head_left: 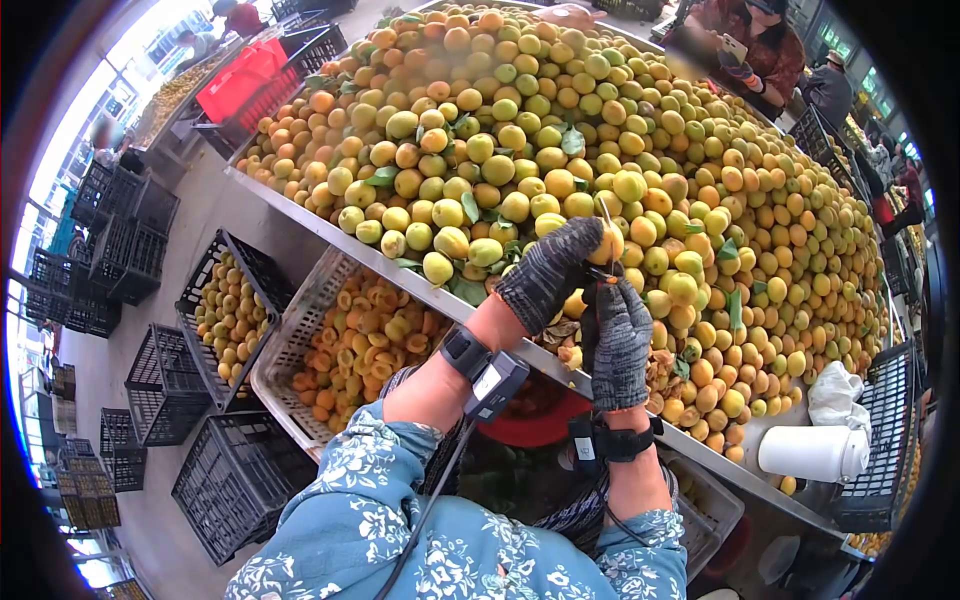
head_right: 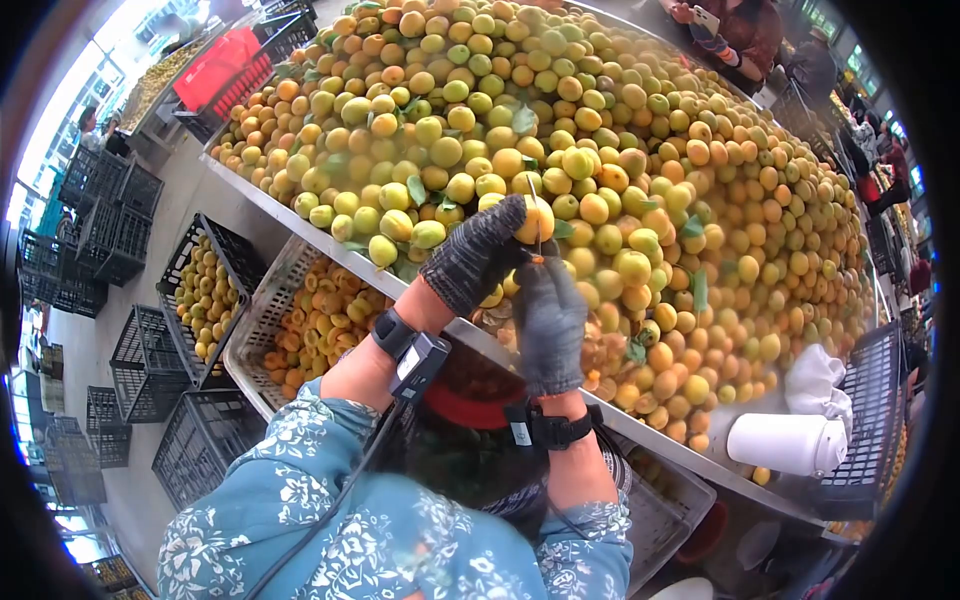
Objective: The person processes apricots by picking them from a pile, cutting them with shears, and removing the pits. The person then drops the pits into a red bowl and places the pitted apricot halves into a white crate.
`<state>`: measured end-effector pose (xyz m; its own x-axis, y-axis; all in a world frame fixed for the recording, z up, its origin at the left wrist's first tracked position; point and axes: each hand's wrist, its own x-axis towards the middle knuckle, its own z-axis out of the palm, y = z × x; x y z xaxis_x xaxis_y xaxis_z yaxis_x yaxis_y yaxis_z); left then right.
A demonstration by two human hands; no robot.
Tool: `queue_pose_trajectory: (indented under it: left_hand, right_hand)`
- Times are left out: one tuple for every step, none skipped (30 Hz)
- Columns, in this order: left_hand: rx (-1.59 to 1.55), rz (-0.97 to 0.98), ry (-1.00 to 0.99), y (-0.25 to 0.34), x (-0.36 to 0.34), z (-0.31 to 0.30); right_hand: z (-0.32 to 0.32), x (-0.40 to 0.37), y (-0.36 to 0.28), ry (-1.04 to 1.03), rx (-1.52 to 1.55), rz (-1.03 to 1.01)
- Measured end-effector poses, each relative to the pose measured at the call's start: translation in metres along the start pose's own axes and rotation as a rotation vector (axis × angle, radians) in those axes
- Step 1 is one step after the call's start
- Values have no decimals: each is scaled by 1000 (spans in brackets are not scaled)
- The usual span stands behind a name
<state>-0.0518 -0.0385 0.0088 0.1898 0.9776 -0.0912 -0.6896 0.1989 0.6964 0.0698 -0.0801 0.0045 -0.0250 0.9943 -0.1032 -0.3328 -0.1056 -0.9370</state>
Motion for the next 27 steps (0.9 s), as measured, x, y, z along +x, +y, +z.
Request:
queue_pose_trajectory:
  left_hand:
    - [208,88,-81,-2,4,-4]
    - [206,82,-80,-2,10,-10]
    - [340,96,-128,1,15,-16]
    - [475,112,-177,5,17,-16]
    - [370,150,-160,2,16,-11]
    - [371,150,-160,1,15,-8]
    - [321,155,-131,1,14,-6]
    - [270,160,-101,1,13,-5]
    - [269,158,-99,-4,17,-15]
    - [245,177,-82,-6,21,-23]
    - [219,195,-66,-10,24,-30]
    - [218,190,-69,-16,25,-35]
    - [198,126,2,-10,16,-21]
    - [178,62,73,-5,8,-9]
    - [491,304,-20,-2,3,-3]
    - [488,300,-26,0,5,-5]
    - [550,195,-78,3,10,-7]
    - [611,90,-130,3,12,-7]
    - [609,84,-134,1,12,-6]
    - [556,114,-118,0,11,-4]
    - [503,146,-101,0,11,-3]
    - [450,179,-81,0,11,-2]
    - [453,197,-70,-1,10,-2]
    - [451,198,-70,-1,9,-3]
    - [456,142,-50,0,8,-3]
    - [462,85,-31,1,7,-4]
    - [462,84,-32,1,7,-3]
  right_hand:
    - [-2,1,0,3,-1,2]
    - [-6,1,-1,-14,-22,-3]
    - [-8,1,-1,-32,-43,-8]
    - [-9,0,0,-30,-44,-7]
    - [-8,-1,0,-17,-36,-10]
    - [-8,-1,1,-4,-27,-13]
    - [-9,-2,2,-5,-27,-12]
    - [-10,-2,3,-32,4,16]
    - [-12,-3,3,-58,35,44]
    - [-10,-4,6,-55,35,47]
    - [-6,-6,9,-19,53,72]
    - [-3,-7,11,19,71,96]
    - [0,-6,9,15,45,74]
    - [0,-5,8,25,46,72]
    - [-1,-5,7,2,61,67]
    - [-2,-4,5,-21,75,63]
    - [-2,-4,2,-21,53,54]
    - [-4,-4,1,-14,52,52]
    - [-6,-4,1,-28,56,74]
    - [-8,-4,2,-43,61,95]
    - [-11,-3,8,-75,34,51]
    - [-10,-3,8,-73,32,51]
    - [-8,-5,8,-53,60,74]
    - [-7,-6,7,-35,87,96]
    - [-9,-5,10,-35,85,96]
    - [-12,-4,17,-24,-270,-160]
    - [-16,-4,19,-10,-622,-416]
